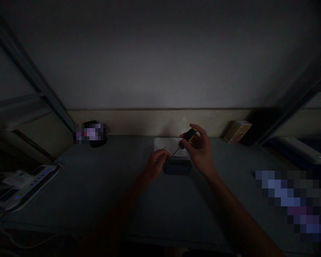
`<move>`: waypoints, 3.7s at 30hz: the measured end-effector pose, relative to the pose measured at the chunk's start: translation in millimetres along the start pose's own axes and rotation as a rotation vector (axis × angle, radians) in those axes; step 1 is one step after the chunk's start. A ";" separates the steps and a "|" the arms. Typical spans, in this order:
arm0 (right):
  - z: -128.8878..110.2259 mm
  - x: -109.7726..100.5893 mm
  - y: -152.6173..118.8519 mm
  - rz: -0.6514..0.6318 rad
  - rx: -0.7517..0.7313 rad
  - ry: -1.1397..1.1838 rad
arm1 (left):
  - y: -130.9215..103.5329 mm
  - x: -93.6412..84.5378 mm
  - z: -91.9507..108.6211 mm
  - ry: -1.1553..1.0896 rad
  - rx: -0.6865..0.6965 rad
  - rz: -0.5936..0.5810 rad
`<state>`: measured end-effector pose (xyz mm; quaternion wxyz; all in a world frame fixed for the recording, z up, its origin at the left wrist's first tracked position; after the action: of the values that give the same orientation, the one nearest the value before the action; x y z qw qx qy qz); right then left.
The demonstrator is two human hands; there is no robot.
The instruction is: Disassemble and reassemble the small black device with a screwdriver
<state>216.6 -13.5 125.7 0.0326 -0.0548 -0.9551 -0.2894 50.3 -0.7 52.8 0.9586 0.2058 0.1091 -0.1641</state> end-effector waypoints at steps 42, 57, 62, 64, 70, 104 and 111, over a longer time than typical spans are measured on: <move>-0.1 1.6 -0.6 0.006 0.009 0.013 | -1.7 0.9 4.4 0.016 0.021 -0.001; -0.5 0.3 0.5 0.005 0.004 0.024 | -1.1 1.5 3.2 0.041 0.015 0.009; -0.8 0.3 0.5 0.000 0.000 0.016 | -0.8 0.6 6.3 0.025 0.031 0.013; -0.8 0.1 0.5 -0.001 0.001 0.007 | -0.8 0.7 5.9 0.022 0.030 0.012; -2.9 -0.1 0.7 0.009 -0.012 -0.013 | -1.7 1.0 3.8 0.032 0.013 0.010; -0.7 -1.4 0.8 0.037 0.015 -0.001 | -1.1 1.5 1.8 0.025 -0.008 0.006; 1.5 0.9 0.4 0.004 0.018 0.011 | -1.5 2.3 -3.0 0.026 -0.009 0.000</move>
<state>215.8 -12.3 124.7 0.0388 -0.0551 -0.9574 -0.2808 51.5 -1.3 48.9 0.9580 0.2036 0.1222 -0.1610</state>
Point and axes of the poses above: each hand's wrist, its own y-axis towards the middle knuckle, its own x-axis out of the palm, z = x × y, the point moved 9 cm from there along y, towards the middle knuckle, and after that the axes turned 2 degrees about -x, right-handed, at the moved point
